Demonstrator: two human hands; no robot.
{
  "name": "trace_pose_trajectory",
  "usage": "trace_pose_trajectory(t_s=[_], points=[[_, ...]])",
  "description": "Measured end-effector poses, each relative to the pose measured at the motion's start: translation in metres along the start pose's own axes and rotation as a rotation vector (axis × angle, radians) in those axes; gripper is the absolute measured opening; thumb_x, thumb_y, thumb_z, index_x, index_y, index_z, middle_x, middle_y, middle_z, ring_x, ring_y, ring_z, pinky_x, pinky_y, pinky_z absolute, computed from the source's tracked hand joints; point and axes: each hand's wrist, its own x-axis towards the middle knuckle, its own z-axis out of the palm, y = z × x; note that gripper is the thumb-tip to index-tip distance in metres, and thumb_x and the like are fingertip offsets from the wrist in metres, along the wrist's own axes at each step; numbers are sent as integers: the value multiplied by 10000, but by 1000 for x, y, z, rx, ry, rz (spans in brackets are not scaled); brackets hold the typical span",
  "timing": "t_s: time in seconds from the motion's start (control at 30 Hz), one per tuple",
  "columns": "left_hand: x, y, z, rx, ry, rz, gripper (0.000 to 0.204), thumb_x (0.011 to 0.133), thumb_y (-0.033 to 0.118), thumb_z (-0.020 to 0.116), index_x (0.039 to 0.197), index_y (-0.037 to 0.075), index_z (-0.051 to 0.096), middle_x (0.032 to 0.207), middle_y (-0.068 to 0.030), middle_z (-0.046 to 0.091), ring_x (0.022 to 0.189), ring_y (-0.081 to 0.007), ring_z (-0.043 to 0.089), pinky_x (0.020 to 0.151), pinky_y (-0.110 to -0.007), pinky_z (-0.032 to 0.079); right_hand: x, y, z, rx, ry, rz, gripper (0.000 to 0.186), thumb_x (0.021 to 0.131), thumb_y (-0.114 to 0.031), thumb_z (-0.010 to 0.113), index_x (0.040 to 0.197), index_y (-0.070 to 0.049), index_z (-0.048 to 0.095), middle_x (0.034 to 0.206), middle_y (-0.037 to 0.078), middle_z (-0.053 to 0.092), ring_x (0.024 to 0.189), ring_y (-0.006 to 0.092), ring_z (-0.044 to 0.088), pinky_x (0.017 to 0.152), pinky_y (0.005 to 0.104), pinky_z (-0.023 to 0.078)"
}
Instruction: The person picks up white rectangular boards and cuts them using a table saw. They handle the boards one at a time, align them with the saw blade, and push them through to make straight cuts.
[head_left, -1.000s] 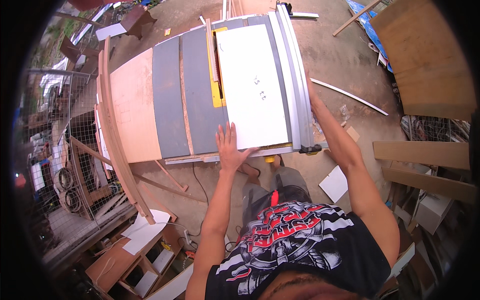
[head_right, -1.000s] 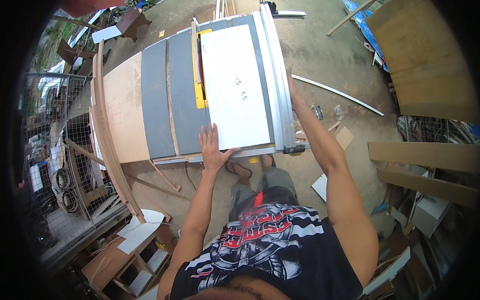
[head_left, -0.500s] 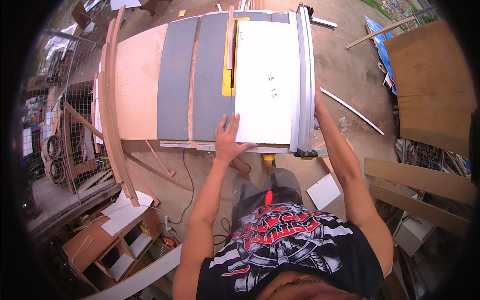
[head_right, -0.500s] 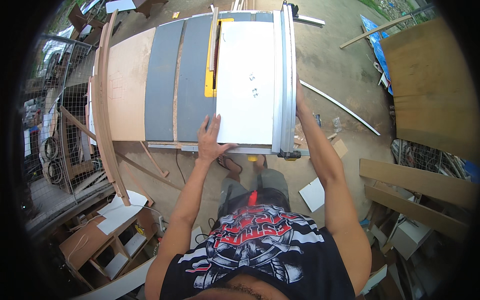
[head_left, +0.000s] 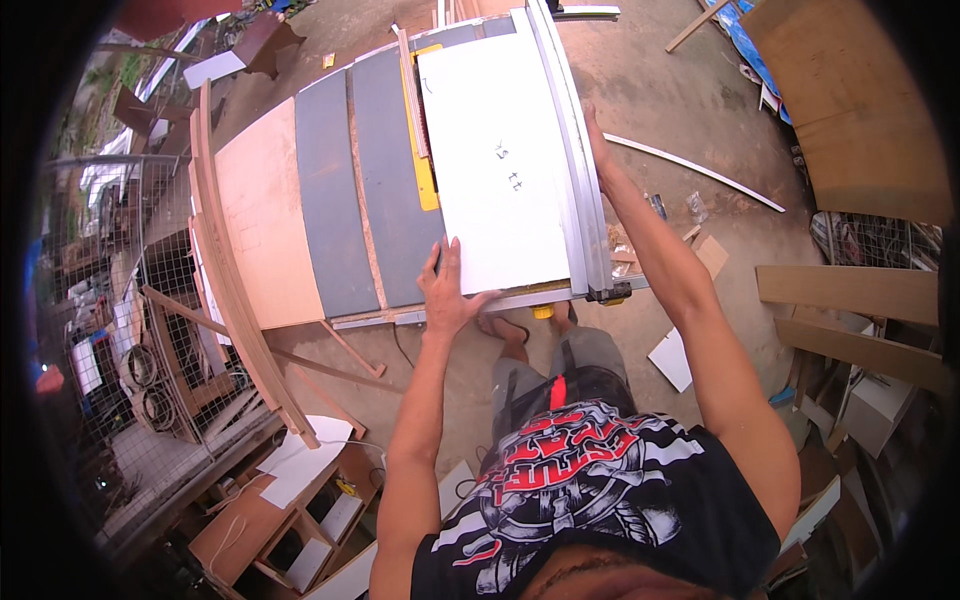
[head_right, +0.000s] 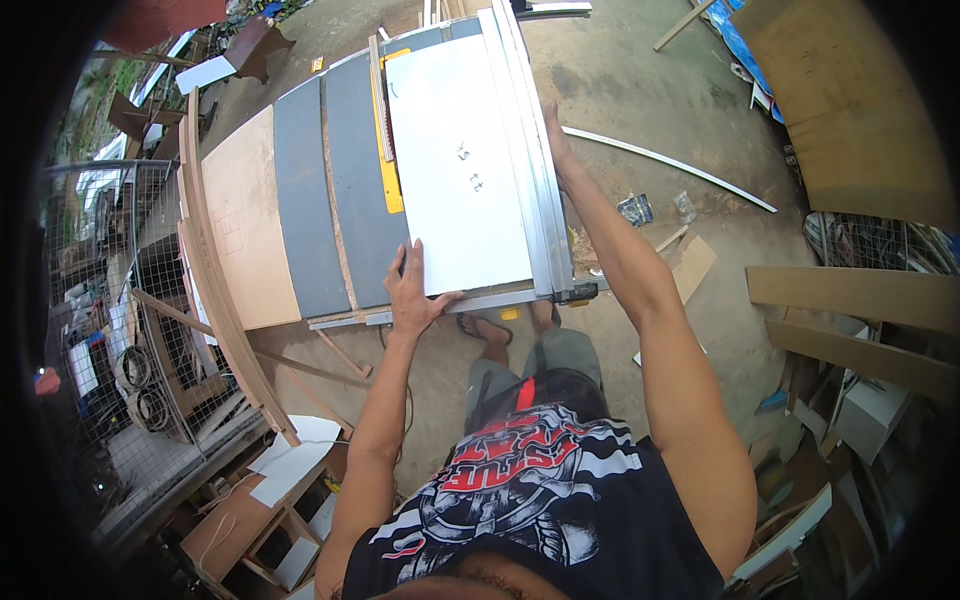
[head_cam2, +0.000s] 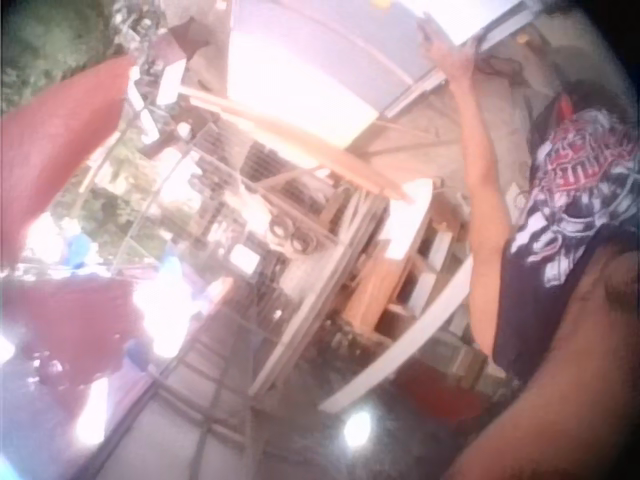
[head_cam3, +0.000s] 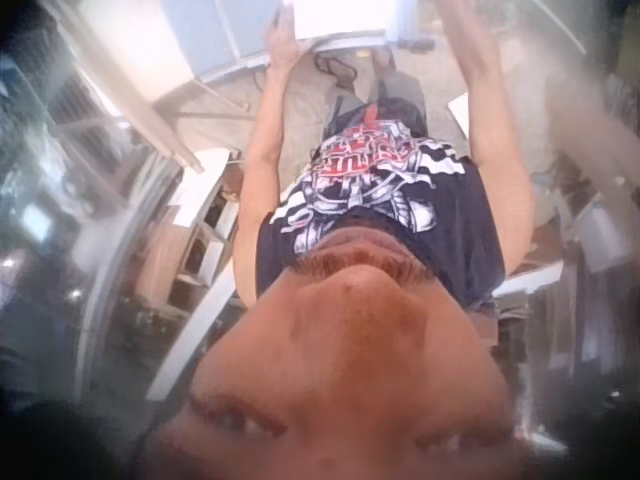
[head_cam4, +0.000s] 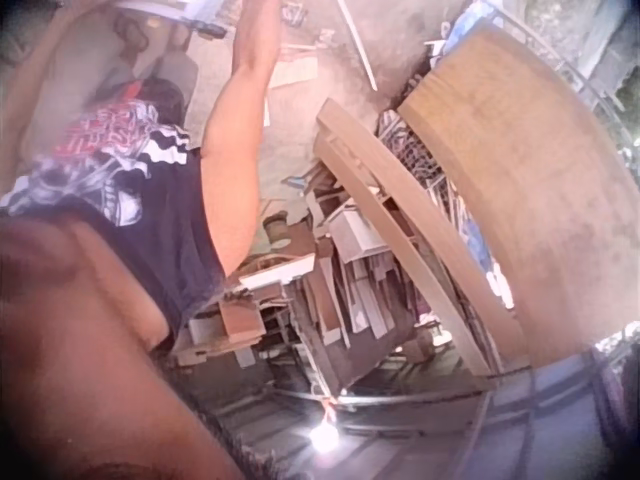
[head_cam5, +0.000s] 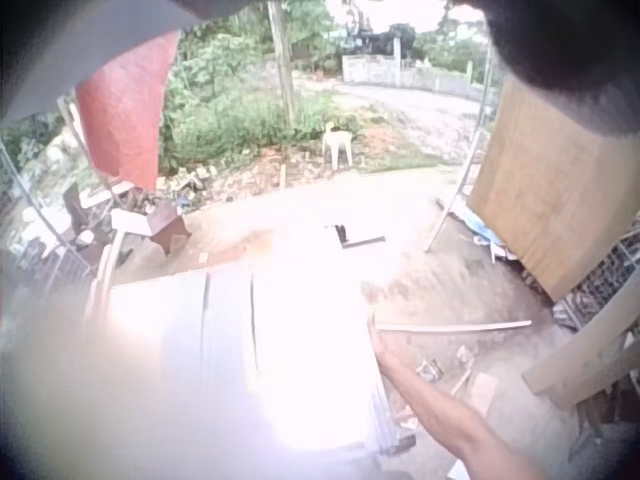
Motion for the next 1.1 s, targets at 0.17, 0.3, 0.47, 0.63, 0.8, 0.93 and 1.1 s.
trace_pose_trajectory(t_s=[0.17, 0.3, 0.47, 0.63, 0.8, 0.93, 1.1], points=[[4, 2, -1, 33, -33, -2, 1183, 664, 695, 768, 1539, 57, 293, 1470, -174, 487, 1412, -351, 314, 1077, -513, 271, -19, -1, -58, -57, 55, 279, 685, 1021, -553, 416, 1491, -59, 349, 1440, 179, 473, 1314, 291, 467, 1087, 454, 377], [4, -3, -3, 35, -7, 12, 1192, 642, 704, 776, 1531, 56, 315, 1470, -182, 484, 1373, -361, 345, 1078, -484, 286, -113, 26, -151, 75, 395, 132, 424, 1009, -355, 565, 1333, -86, 515, 1247, 79, 612, 1123, 162, 591, 936, 333, 487], [14, -3, -5, 6, -18, 50, 1187, 624, 688, 786, 1520, 50, 339, 1493, -173, 459, 1341, -357, 378, 1085, -459, 297, -196, 73, -187, 44, 619, 189, 336, 977, -209, 631, 1247, -23, 559, 1078, 54, 654, 961, 114, 622, 820, 251, 510], [12, -12, 4, 111, -21, 132, 1242, 639, 771, 718, 1501, -34, 326, 1455, -224, 478, 1340, -391, 386, 1084, -461, 304, -217, 20, -175, -133, 840, -142, 286, 1007, -177, 576, 1232, -1, 563, 1104, 83, 667, 982, 139, 626, 854, 284, 516], [14, -12, 7, 106, -12, 152, 1242, 663, 801, 678, 1494, -53, 329, 1429, -243, 488, 1342, -426, 384, 1080, -486, 300, -290, 155, -172, -106, 829, 510, 352, 954, -108, 595, 1290, -20, 531, 1180, 87, 631, 1003, 163, 612, 873, 301, 507], [16, -14, 13, 60, -5, 118, 1245, 644, 799, 692, 1504, -28, 335, 1472, -222, 454, 1358, -412, 371, 1075, -481, 296, -306, 182, -86, -36, -42, 756, 533, 876, -90, 688, 1367, -14, 495, 1289, 110, 584, 1107, 198, 597, 926, 338, 493], [26, -25, 1, -52, -126, 69, 1237, 687, 808, 653, 1526, -24, 285, 1429, -232, 458, 1304, -381, 357, 1072, -479, 280, -270, 169, -3, 447, -432, 617, 461, 858, -152, 761, 1255, -9, 578, 1170, 94, 655, 1001, 177, 629, 872, 310, 513]])
